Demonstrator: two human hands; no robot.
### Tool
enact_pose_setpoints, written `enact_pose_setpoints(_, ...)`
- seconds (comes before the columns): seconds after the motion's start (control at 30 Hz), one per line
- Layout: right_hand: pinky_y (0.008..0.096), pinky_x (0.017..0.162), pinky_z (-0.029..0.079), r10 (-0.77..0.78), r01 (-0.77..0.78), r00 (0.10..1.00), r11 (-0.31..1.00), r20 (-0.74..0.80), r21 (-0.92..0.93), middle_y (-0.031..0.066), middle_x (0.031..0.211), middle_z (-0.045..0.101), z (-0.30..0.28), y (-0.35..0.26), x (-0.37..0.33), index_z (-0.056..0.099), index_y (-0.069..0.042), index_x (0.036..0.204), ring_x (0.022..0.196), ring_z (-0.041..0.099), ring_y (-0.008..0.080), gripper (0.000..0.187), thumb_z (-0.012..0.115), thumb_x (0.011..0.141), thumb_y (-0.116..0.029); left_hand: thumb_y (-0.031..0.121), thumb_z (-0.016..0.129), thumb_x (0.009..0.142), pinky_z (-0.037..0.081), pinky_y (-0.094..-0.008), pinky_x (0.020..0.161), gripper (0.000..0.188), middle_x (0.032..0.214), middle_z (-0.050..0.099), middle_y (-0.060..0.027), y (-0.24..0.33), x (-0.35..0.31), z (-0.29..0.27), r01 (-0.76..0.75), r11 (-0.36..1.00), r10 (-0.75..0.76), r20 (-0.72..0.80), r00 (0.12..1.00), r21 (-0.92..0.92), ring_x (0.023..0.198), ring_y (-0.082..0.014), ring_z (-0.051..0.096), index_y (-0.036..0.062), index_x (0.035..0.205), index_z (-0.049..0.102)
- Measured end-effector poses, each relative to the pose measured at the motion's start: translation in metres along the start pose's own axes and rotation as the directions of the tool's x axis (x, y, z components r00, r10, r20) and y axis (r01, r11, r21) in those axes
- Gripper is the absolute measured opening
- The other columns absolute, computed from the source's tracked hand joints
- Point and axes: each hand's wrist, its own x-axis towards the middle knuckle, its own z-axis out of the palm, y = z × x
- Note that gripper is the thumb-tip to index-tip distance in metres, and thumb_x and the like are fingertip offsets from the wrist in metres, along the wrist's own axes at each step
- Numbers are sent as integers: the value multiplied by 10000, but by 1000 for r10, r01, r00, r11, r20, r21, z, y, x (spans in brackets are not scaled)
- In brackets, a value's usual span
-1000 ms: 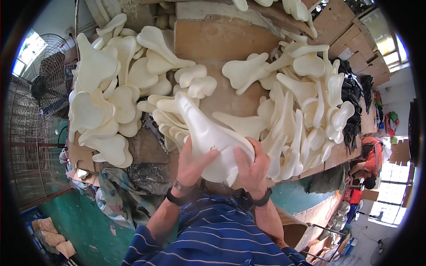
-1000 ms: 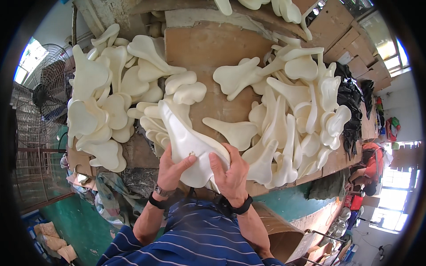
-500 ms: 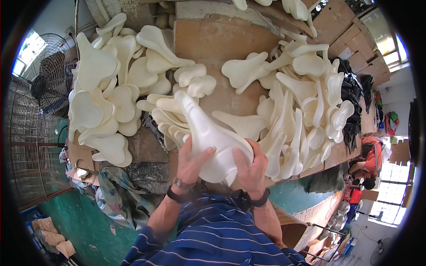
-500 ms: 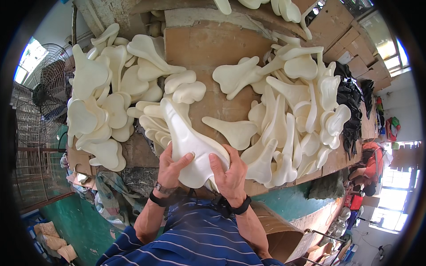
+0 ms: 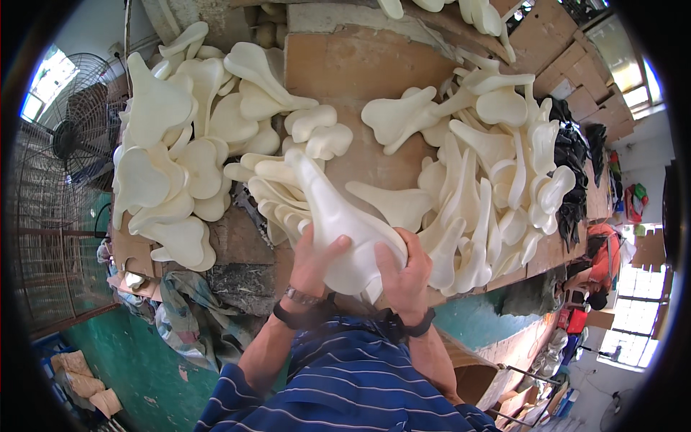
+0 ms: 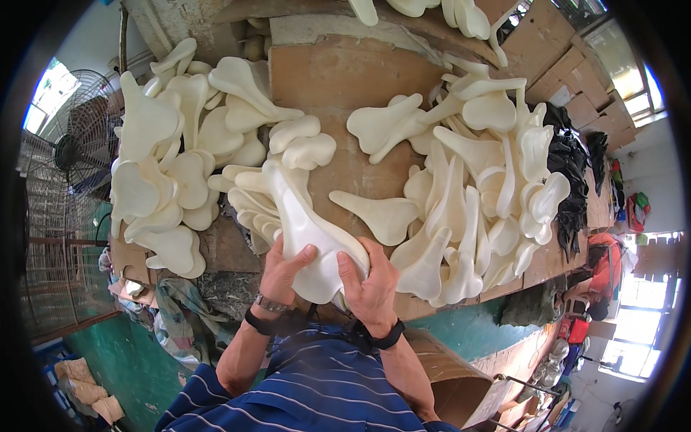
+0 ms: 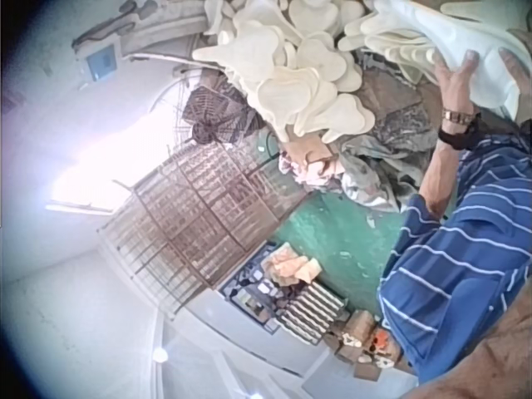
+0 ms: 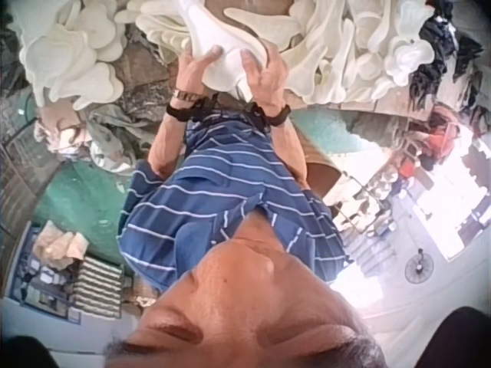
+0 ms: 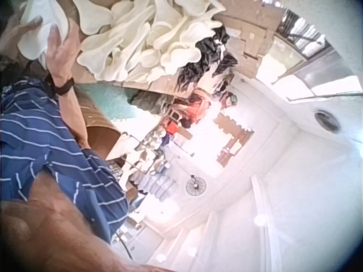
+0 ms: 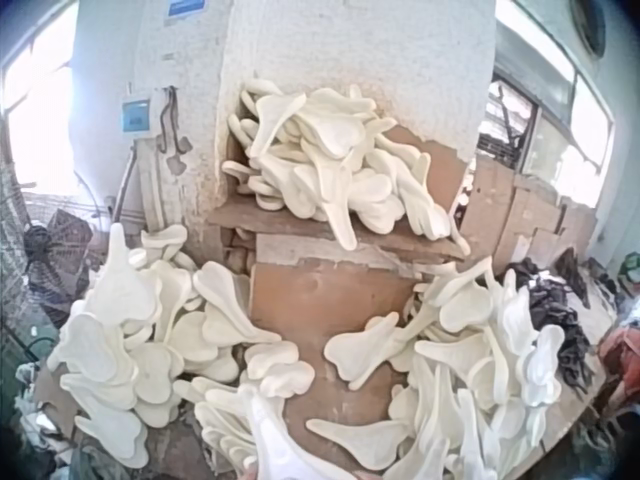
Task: The person retrieves white bicycle seats from a large woven sack and places them onto a wooden table. They repeatedly pick up individual seats, inspect them, and arrange them into neat rows on the table surface. The person also handles a cardboard box and continues to sort the seats throughout the clip.
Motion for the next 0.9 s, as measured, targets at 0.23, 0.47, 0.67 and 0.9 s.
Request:
enact_pose_setpoints(0.23,372,730,555,-33,33,999,999,-20,-10,188,938,724,5,7,-3,634,35,1149,805,707,290,345,738,945,-223,50,809,862,551,-352,945,641,1225,676,-91,2,3,-3,57,998,-57,36,998,0,1094,-205,673,27,1418,489)
enact_pose_setpoints(0.47,365,719,551,13,-12,999,1000,-29,22,187,913,724,2,12,-3,627,37,1155,787,702,269,359,728,961,-247,-14,799,834,532,-367,993,717,1276,647,-99,3,1,-8,34,998,-28,133,991,-44,1161,-224,650,35,1453,442)
enact_pose_setpoints(0.67,361,716,550,-9,9,1000,1000,-14,-17,188,911,726,-2,9,1,625,38,1157,780,700,258,369,727,965,-260,48,764,898,531,-350,988,652,1303,641,-110,3,2,-7,35,999,-32,162,986,-13,1162,-215,649,23,1458,433)
enact_pose_setpoints(0.9,362,737,548,29,-29,1000,1000,9,12,190,921,728,2,12,-3,624,47,1173,807,698,248,384,720,964,-261,65,698,957,523,-342,998,550,1298,653,-102,-9,3,-18,16,1000,-15,86,996,-4,1174,-196,642,14,1455,470)
